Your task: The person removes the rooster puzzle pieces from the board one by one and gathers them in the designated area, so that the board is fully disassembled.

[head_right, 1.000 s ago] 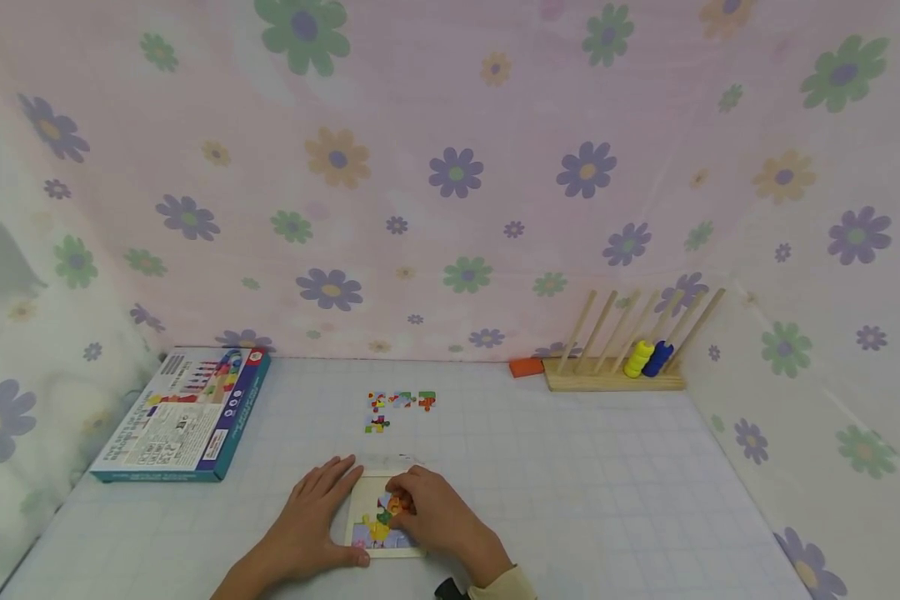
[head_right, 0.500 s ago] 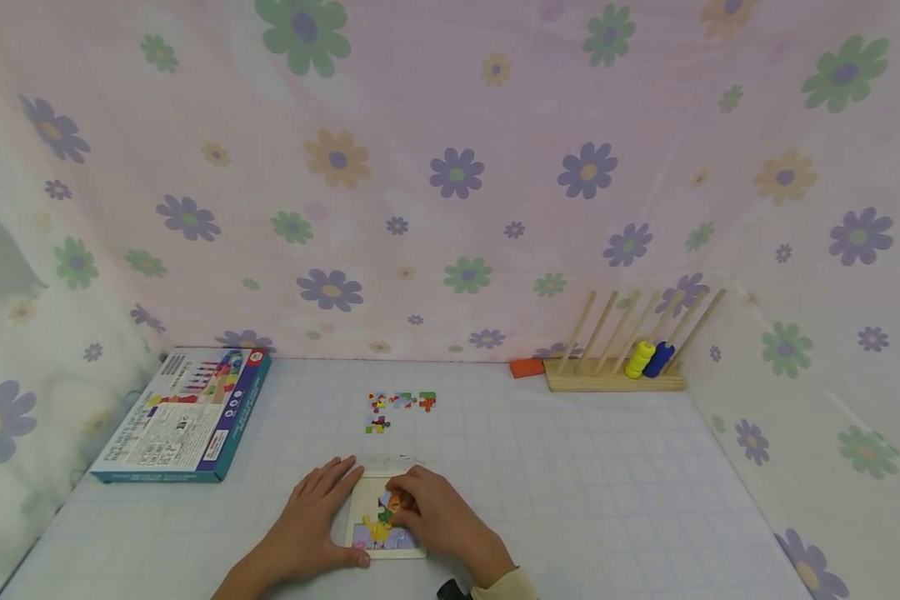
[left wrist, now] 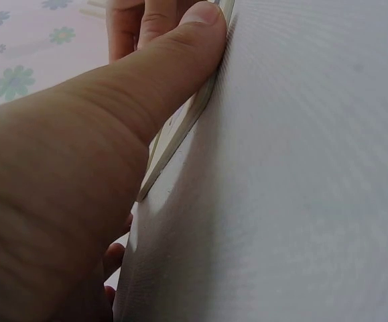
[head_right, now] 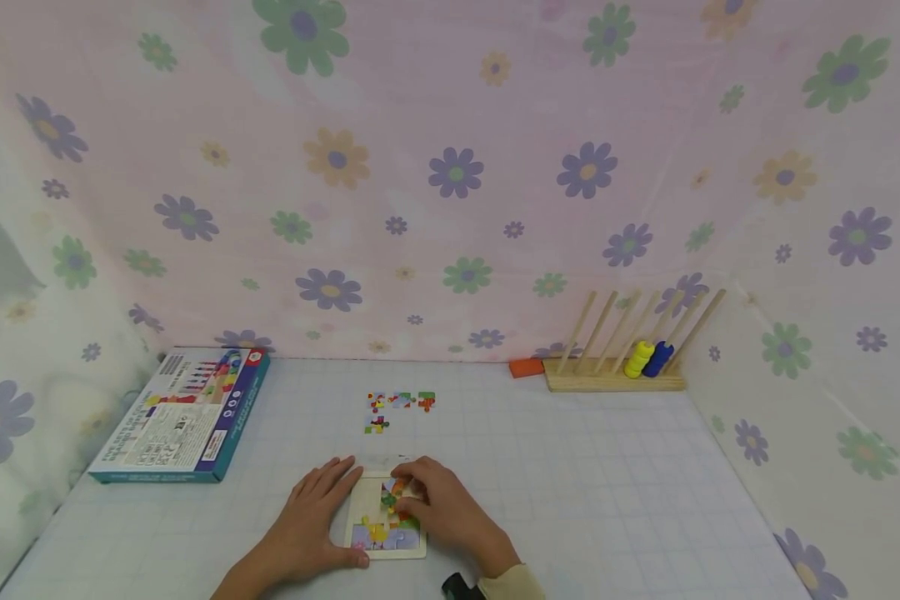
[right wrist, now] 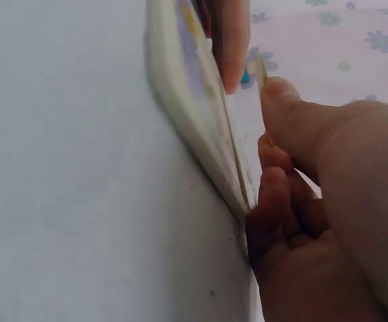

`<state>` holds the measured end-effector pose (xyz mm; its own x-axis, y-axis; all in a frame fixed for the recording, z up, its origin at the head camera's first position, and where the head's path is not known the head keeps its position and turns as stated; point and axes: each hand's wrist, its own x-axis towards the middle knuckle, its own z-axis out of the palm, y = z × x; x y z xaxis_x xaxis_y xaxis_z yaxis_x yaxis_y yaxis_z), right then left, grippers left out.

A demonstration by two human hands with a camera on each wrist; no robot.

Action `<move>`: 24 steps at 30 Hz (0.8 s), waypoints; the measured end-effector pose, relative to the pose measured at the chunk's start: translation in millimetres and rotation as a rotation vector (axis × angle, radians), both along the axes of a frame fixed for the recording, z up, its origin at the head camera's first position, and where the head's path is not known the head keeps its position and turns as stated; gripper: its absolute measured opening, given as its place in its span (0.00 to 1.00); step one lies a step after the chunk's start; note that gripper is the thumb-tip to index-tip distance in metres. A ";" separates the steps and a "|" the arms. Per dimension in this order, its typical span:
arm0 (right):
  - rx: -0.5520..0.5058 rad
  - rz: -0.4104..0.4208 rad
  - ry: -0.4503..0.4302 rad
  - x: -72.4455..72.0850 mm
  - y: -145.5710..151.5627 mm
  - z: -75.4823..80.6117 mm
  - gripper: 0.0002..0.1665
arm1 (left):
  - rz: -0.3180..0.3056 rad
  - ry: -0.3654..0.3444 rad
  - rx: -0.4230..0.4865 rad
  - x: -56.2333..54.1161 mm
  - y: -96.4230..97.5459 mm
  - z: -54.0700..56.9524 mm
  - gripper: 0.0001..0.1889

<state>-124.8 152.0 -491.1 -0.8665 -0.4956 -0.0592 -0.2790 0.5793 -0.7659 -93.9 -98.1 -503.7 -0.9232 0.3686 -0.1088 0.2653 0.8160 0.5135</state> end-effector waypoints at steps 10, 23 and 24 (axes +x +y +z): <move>0.021 -0.092 0.026 -8.3 4.0 -7.9 0.22 | 0.007 -0.006 0.002 1.0 1.6 4.3 0.64; 0.032 -0.158 0.183 -40.2 -2.1 -14.6 0.22 | 0.009 -0.003 -0.001 0.8 1.1 -0.1 0.64; 0.039 -0.163 0.200 -44.3 -3.1 -14.7 0.22 | 0.007 0.000 -0.003 0.5 1.2 -0.8 0.64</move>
